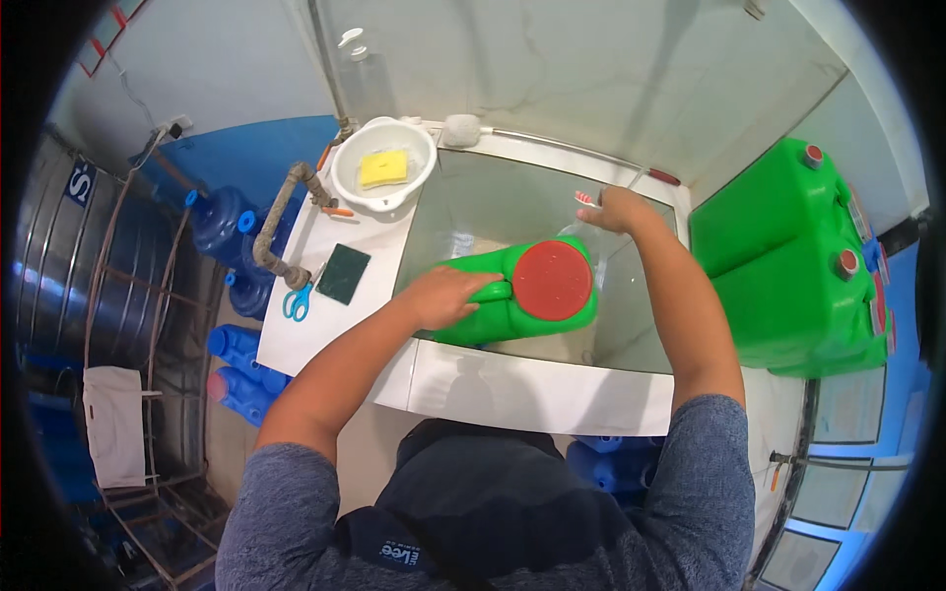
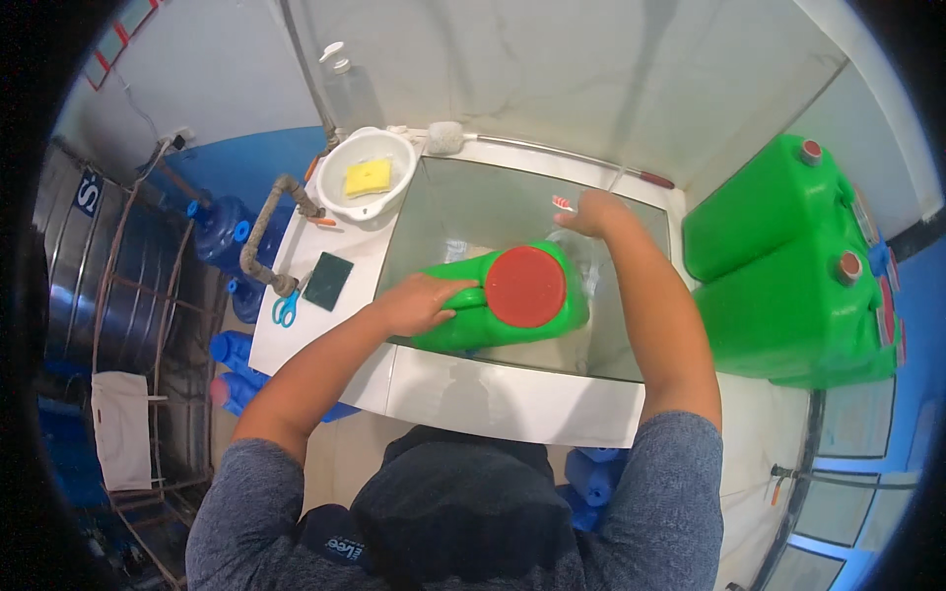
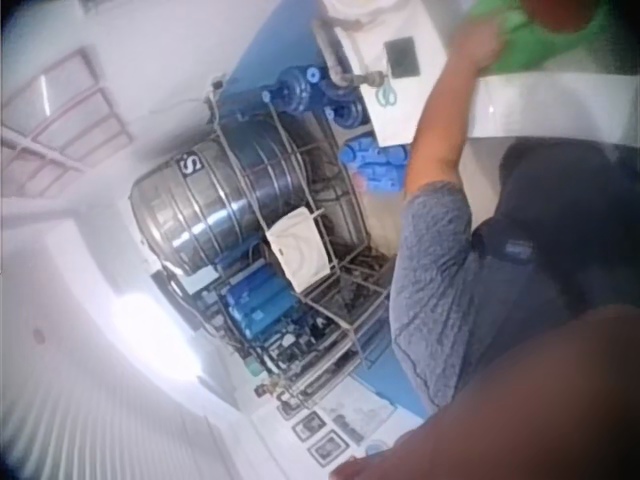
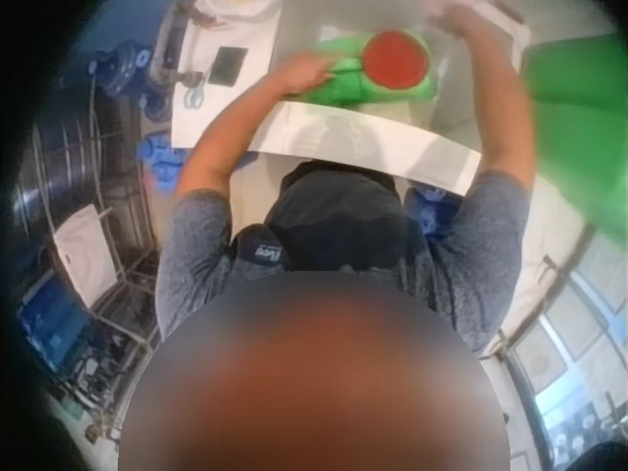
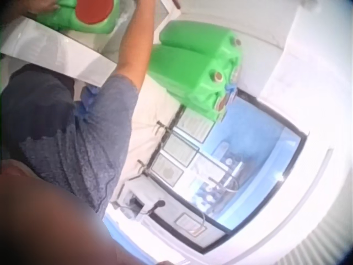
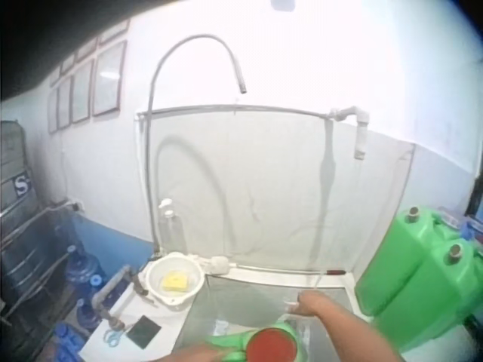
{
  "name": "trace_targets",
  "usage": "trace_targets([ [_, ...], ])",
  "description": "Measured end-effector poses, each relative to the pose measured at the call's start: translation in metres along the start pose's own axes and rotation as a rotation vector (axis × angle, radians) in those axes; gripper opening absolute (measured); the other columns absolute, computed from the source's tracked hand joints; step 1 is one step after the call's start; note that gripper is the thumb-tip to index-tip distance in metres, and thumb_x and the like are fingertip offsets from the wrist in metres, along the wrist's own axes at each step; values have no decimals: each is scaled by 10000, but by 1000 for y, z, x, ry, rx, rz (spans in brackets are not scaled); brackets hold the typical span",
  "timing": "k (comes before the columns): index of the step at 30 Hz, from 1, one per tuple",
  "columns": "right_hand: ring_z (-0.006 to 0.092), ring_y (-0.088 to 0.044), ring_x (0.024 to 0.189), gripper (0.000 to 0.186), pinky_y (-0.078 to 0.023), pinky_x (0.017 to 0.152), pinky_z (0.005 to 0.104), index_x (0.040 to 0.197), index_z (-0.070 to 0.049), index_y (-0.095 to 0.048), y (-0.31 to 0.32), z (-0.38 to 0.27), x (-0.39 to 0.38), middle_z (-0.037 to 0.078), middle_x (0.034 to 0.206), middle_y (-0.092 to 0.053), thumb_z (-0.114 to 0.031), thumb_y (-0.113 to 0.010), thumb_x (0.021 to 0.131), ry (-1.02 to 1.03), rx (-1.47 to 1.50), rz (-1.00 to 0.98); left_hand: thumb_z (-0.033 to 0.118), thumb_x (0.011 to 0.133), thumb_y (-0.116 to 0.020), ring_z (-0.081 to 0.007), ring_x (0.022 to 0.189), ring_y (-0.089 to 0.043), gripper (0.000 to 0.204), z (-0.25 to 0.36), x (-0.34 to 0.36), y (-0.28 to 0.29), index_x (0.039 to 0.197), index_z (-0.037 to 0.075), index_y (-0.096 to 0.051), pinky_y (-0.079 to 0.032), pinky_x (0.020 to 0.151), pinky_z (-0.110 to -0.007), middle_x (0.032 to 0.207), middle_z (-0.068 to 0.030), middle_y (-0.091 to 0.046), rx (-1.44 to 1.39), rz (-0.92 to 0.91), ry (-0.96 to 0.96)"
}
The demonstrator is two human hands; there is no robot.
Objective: The person cleans the exterior of large green and blue plastic jerrycans using a toothbrush and a sponge. They scrub the caps and bodies of the containers, rinse them with water from a tap, and place them on a counter. The process is repeated for multiple containers in a room filled with similar water jugs.
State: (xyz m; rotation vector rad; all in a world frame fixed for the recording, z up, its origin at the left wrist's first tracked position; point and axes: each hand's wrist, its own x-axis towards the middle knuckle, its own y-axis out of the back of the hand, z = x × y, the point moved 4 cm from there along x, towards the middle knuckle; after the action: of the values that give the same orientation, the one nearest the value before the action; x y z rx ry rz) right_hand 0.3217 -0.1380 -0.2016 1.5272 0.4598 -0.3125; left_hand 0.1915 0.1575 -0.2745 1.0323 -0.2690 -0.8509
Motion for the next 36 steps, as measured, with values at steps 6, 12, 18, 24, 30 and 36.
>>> trace_targets([
  [6, 411, -654, 1093, 411, -524, 919, 494, 1237, 45, -528, 0, -134, 13, 280, 1176, -661, -35, -614, 843, 531, -3, 487, 182, 895, -657, -356, 1151, -612, 621, 30, 11, -5, 1482, 163, -455, -445, 1001, -474, 1224, -172, -660, 125, -6, -61],
  [12, 401, -653, 1082, 455, -515, 951, 468, 1262, -80, -631, -19, -324, -30, 226, 1189, -671, 27, -579, 823, 867, 61, 201, 192, 882, -648, -341, 1124, -630, 538, 6, 12, -40, 1405, 133, -534, -447, 991, -475, 1195, -162, -670, 106, 601, -183],
  [18, 355, -651, 1073, 349, -519, 931, 463, 1161, -78, -653, 23, -340, 61, 180, 1135, -663, -63, -660, 812, 625, 173, 573, 205, 888, -638, -315, 1121, -634, 416, 7, 11, -38, 1286, 94, -599, -452, 990, -466, 1174, -148, -673, 131, 393, -73],
  [24, 347, -605, 1164, 419, -525, 937, 486, 1260, -88, -549, 13, -337, 147, 164, 1179, -628, -123, -654, 857, 560, -143, 419, 207, 885, -613, -321, 1096, -642, 351, 17, 8, -24, 1212, 80, -638, -459, 1004, -441, 1133, -154, -674, 201, 262, 36],
  [30, 384, -617, 1114, 652, -517, 944, 471, 1280, -65, -473, -1, -355, 162, 219, 1164, -620, -227, -782, 730, 575, -145, 355, 228, 926, -616, -330, 1042, -656, 359, -9, 13, -37, 1252, 79, -597, -462, 943, -446, 1091, -171, -677, -108, 573, -51],
  [36, 358, -635, 1034, 664, -518, 889, 427, 1254, -60, -450, 50, -281, 119, 231, 1126, -615, -275, -810, 740, 630, 396, 334, 245, 966, -571, -349, 1012, -679, 422, 0, 30, -16, 1335, 47, -517, -507, 861, -474, 1100, -202, -677, 87, 221, 149],
])
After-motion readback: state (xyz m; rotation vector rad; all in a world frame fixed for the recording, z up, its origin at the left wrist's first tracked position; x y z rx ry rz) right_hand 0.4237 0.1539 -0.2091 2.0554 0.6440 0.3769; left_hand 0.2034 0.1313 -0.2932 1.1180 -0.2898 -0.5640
